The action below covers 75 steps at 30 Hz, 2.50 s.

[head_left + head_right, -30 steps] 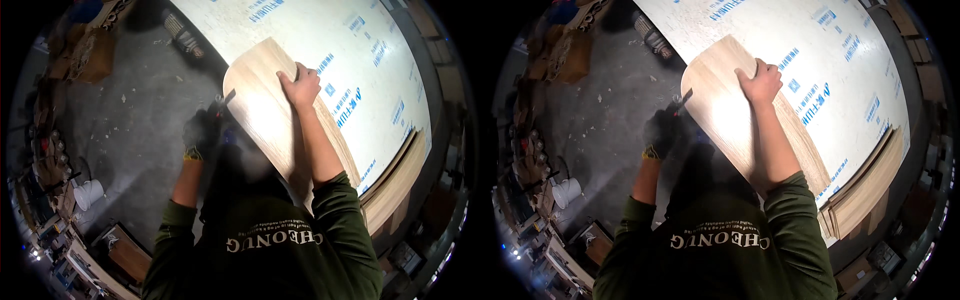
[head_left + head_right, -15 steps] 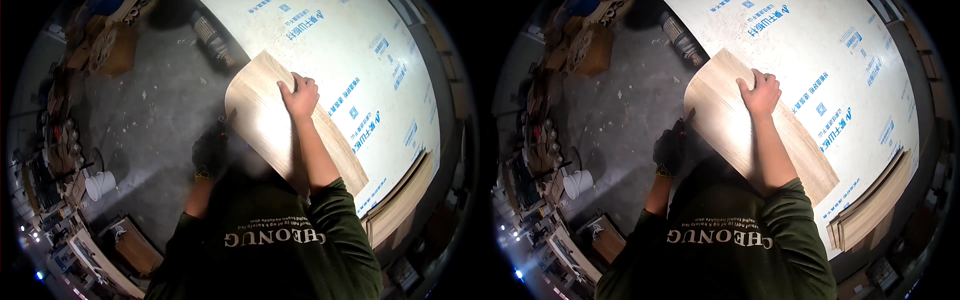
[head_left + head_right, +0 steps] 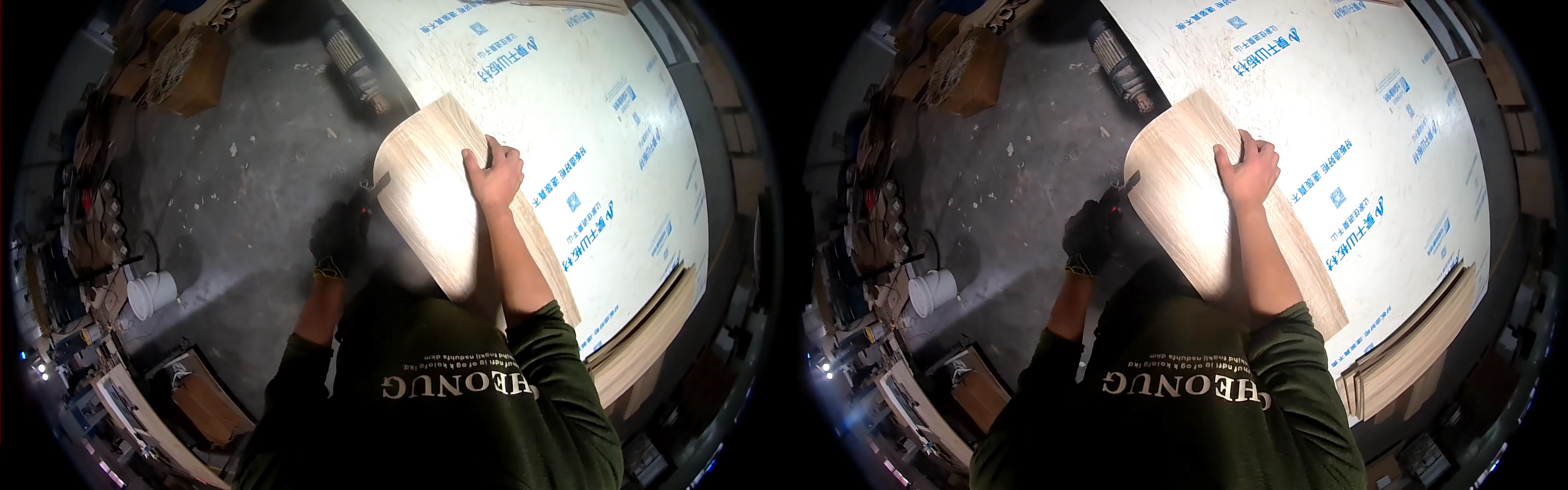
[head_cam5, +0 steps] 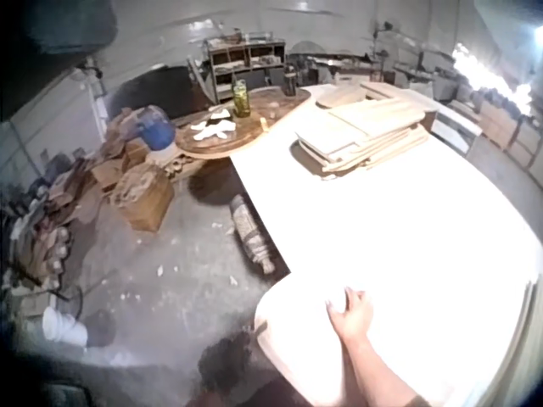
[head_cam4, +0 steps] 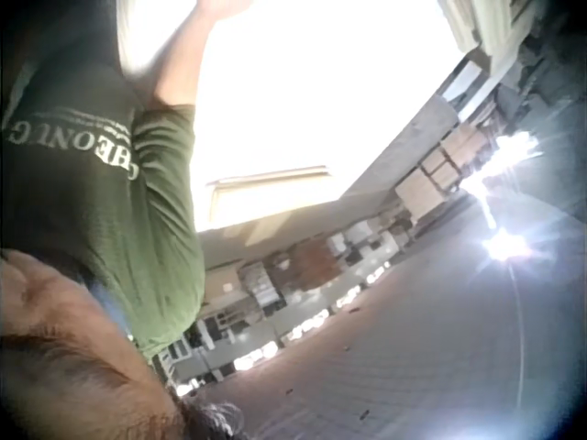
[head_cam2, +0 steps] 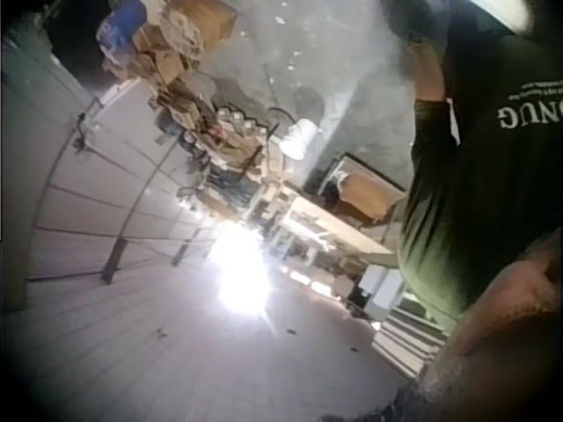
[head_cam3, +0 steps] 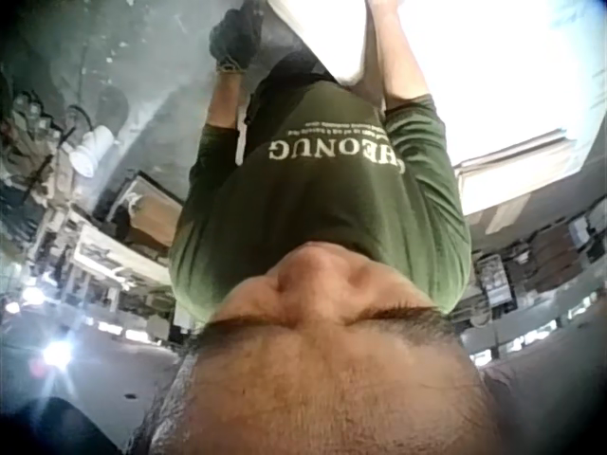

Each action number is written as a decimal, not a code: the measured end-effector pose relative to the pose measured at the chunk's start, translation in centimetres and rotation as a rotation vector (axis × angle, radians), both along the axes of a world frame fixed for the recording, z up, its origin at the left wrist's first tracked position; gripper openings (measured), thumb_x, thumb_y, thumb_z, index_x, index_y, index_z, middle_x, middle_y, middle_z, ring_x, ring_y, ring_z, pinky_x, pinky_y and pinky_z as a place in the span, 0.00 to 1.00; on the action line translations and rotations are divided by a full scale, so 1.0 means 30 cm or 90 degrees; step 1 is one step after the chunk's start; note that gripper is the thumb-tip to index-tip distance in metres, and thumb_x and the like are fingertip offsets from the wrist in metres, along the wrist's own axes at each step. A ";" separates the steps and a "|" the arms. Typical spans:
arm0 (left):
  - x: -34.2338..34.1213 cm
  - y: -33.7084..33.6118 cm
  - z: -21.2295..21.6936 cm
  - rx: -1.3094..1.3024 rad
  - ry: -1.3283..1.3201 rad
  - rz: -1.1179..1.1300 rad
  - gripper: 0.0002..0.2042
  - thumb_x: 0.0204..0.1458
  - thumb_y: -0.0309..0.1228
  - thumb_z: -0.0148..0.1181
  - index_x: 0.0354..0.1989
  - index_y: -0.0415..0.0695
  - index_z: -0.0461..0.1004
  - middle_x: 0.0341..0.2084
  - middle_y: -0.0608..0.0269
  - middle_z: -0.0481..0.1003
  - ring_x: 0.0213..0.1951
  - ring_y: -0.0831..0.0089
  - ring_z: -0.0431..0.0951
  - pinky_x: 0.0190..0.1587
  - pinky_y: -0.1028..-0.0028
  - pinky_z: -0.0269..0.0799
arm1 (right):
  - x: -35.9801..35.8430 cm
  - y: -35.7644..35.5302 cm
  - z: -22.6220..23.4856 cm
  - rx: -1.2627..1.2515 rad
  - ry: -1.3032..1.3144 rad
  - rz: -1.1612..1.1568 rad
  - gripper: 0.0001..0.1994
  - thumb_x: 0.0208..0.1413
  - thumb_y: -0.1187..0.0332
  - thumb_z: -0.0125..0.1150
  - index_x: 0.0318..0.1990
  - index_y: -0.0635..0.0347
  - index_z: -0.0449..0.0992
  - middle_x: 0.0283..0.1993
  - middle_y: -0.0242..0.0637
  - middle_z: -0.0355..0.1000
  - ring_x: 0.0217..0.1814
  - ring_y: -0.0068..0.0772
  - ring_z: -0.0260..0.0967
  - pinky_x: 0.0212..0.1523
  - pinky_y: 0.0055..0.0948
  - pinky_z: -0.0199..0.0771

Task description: The person sands the curved edges of wooden planks using a small hand-held sanding tool, flipping and moving the planks to sand different sections.

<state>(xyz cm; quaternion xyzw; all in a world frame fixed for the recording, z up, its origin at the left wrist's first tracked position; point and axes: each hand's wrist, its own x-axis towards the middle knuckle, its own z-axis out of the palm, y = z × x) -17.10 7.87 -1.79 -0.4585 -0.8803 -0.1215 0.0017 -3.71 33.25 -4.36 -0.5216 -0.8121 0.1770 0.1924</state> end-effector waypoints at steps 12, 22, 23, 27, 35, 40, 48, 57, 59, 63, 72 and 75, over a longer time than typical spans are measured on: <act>-0.150 0.034 -0.083 -0.026 0.038 -0.055 0.11 0.54 0.43 0.56 0.40 0.51 0.71 0.27 0.57 0.72 0.24 0.55 0.75 0.29 0.57 0.70 | 0.003 0.010 0.001 0.013 -0.014 0.006 0.29 0.43 0.48 0.68 0.53 0.50 0.76 0.44 0.40 0.66 0.50 0.41 0.62 0.54 0.40 0.61; -0.275 0.148 0.013 -0.099 -0.018 -0.166 0.11 0.57 0.41 0.53 0.46 0.54 0.72 0.29 0.56 0.72 0.29 0.56 0.77 0.33 0.57 0.71 | 0.005 0.014 0.009 0.011 0.000 0.034 0.29 0.42 0.48 0.69 0.52 0.52 0.77 0.43 0.41 0.67 0.48 0.41 0.63 0.52 0.39 0.63; -0.285 0.165 0.028 -0.137 -0.043 -0.171 0.11 0.56 0.40 0.53 0.46 0.55 0.72 0.29 0.56 0.72 0.30 0.55 0.77 0.33 0.56 0.71 | 0.006 0.016 0.010 0.012 -0.004 0.033 0.29 0.42 0.48 0.69 0.52 0.52 0.77 0.43 0.41 0.67 0.48 0.41 0.63 0.52 0.39 0.63; -0.331 0.205 0.030 -0.104 -0.058 -0.234 0.11 0.57 0.39 0.53 0.45 0.52 0.72 0.32 0.54 0.74 0.31 0.54 0.77 0.35 0.57 0.70 | 0.009 0.021 0.015 0.022 0.000 0.047 0.28 0.41 0.49 0.69 0.51 0.52 0.78 0.42 0.41 0.68 0.46 0.41 0.64 0.51 0.39 0.64; -0.449 0.298 -0.058 -0.121 0.044 -0.331 0.10 0.53 0.38 0.55 0.39 0.48 0.72 0.31 0.56 0.73 0.31 0.58 0.78 0.35 0.60 0.70 | 0.003 0.034 0.034 0.048 0.012 0.076 0.27 0.40 0.52 0.71 0.49 0.53 0.78 0.40 0.42 0.70 0.44 0.42 0.65 0.48 0.39 0.67; -0.462 0.406 -0.012 -0.084 0.015 -0.371 0.10 0.53 0.40 0.54 0.38 0.50 0.75 0.31 0.58 0.74 0.32 0.58 0.77 0.35 0.60 0.72 | 0.006 0.046 0.030 0.058 0.030 0.099 0.26 0.40 0.53 0.71 0.48 0.54 0.78 0.39 0.41 0.70 0.43 0.43 0.66 0.46 0.39 0.68; -0.506 0.517 -0.048 0.012 0.070 -0.412 0.10 0.51 0.39 0.58 0.28 0.46 0.74 0.22 0.56 0.75 0.26 0.60 0.78 0.30 0.64 0.74 | 0.003 0.056 0.033 0.052 0.029 0.114 0.27 0.39 0.52 0.70 0.48 0.53 0.78 0.38 0.39 0.68 0.42 0.41 0.64 0.44 0.38 0.67; -0.480 0.632 0.016 0.048 -0.002 -0.451 0.14 0.53 0.40 0.59 0.47 0.53 0.76 0.26 0.57 0.74 0.29 0.61 0.79 0.30 0.64 0.74 | 0.008 0.061 0.023 0.054 0.024 0.115 0.26 0.39 0.54 0.70 0.48 0.52 0.78 0.39 0.38 0.68 0.42 0.40 0.63 0.44 0.38 0.66; -0.474 0.654 0.041 0.015 -0.012 -0.453 0.14 0.54 0.39 0.58 0.48 0.52 0.75 0.26 0.57 0.74 0.29 0.60 0.79 0.30 0.63 0.74 | 0.009 0.060 0.025 0.059 0.021 0.112 0.26 0.39 0.54 0.71 0.48 0.52 0.78 0.39 0.38 0.68 0.42 0.40 0.63 0.44 0.38 0.66; -0.480 0.703 -0.004 0.005 -0.021 -0.468 0.15 0.57 0.36 0.53 0.51 0.51 0.73 0.26 0.55 0.75 0.30 0.59 0.79 0.33 0.61 0.74 | 0.037 0.077 -0.046 0.080 0.050 0.118 0.27 0.40 0.53 0.70 0.48 0.55 0.78 0.38 0.41 0.69 0.43 0.42 0.64 0.46 0.39 0.66; -0.537 0.727 -0.024 0.052 0.063 -0.425 0.19 0.59 0.39 0.53 0.57 0.46 0.71 0.32 0.53 0.78 0.34 0.61 0.79 0.37 0.63 0.75 | -0.008 0.050 0.031 0.012 0.013 0.101 0.26 0.39 0.53 0.69 0.49 0.51 0.77 0.40 0.37 0.67 0.46 0.40 0.62 0.48 0.39 0.63; -0.475 0.605 0.082 0.143 -0.406 -0.282 0.18 0.61 0.38 0.51 0.55 0.43 0.71 0.34 0.58 0.78 0.36 0.70 0.78 0.38 0.67 0.75 | 0.027 0.060 0.016 -0.002 0.007 0.073 0.26 0.39 0.53 0.69 0.49 0.49 0.77 0.42 0.35 0.66 0.47 0.39 0.62 0.50 0.39 0.61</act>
